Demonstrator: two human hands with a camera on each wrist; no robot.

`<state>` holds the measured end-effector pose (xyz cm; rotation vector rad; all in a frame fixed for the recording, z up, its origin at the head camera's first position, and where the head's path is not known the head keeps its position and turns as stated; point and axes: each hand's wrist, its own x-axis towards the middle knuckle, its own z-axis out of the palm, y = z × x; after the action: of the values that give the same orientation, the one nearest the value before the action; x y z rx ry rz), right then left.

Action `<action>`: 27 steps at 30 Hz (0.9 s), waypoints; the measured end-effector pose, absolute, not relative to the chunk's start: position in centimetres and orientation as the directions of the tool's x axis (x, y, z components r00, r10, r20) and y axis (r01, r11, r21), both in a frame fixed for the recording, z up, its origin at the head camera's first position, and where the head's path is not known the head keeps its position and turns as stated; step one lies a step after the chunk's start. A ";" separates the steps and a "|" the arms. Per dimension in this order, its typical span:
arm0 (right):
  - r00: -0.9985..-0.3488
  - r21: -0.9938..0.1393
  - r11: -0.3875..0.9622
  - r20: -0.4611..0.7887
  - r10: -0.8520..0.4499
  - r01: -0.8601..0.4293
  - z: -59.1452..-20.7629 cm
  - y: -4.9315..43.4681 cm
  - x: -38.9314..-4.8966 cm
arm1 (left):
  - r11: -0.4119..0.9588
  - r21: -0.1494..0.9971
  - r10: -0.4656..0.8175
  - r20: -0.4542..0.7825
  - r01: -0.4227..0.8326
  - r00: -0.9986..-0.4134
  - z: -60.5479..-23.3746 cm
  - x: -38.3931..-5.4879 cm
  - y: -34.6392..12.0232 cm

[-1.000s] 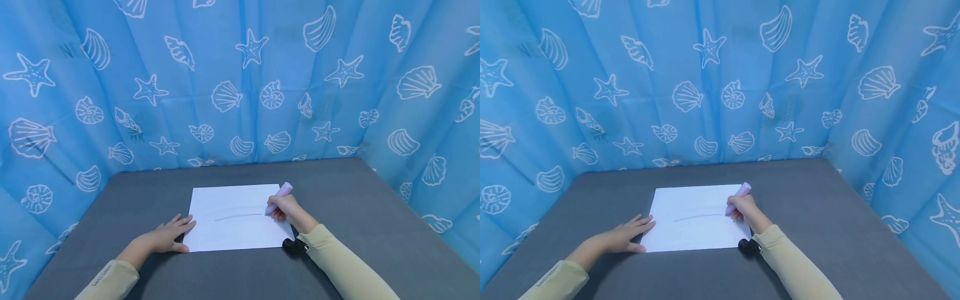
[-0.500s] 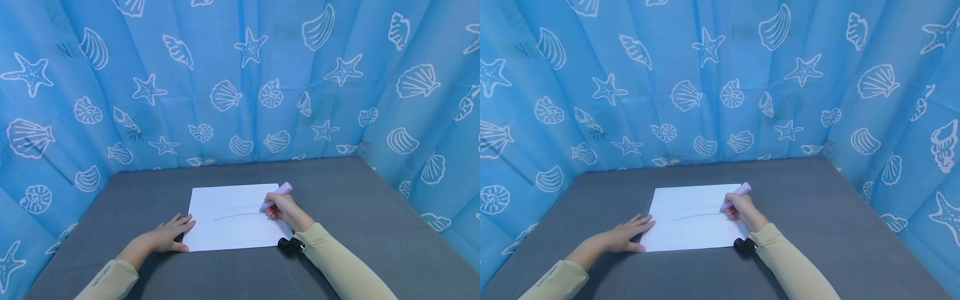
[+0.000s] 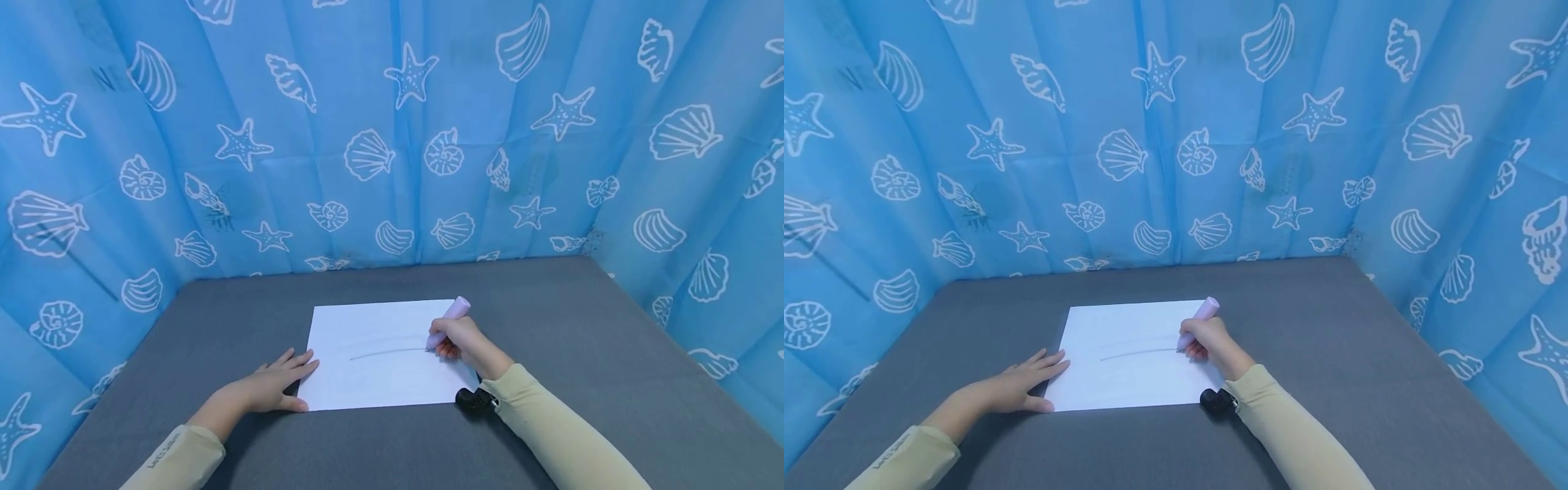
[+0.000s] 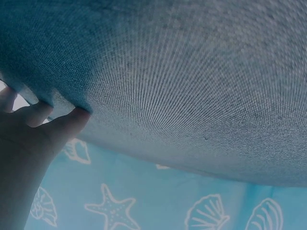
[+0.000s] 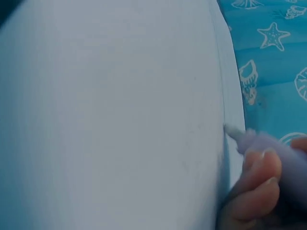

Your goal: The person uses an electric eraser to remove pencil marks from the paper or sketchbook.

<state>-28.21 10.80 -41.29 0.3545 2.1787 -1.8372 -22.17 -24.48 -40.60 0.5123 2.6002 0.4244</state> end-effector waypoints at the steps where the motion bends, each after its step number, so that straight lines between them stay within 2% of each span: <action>1: -0.934 -0.920 0.167 -0.357 0.016 0.355 -41.3 10.8 -28.2 | 0.884 0.376 0.419 -0.371 0.279 -0.829 -40.6 -22.2 -24.5; 7: -0.934 -0.921 0.158 -0.353 0.049 0.356 -41.3 10.6 -28.3 | 0.885 0.372 0.419 -0.368 0.281 -0.830 -40.5 -22.1 -24.5; 16: -0.937 -0.920 0.185 -0.349 0.012 0.346 -41.3 10.9 -28.3 | 0.879 0.377 0.431 -0.366 0.292 -0.825 -40.5 -22.0 -24.4; 27: -0.915 -0.912 0.075 -0.404 -0.006 0.403 -41.3 11.2 -28.5 | 0.870 0.398 0.439 -0.360 0.291 -0.823 -40.5 -22.1 -24.6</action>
<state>-28.53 11.20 -41.29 0.3971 2.0561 -1.9090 -22.07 -24.56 -40.49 0.5353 2.5929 0.4545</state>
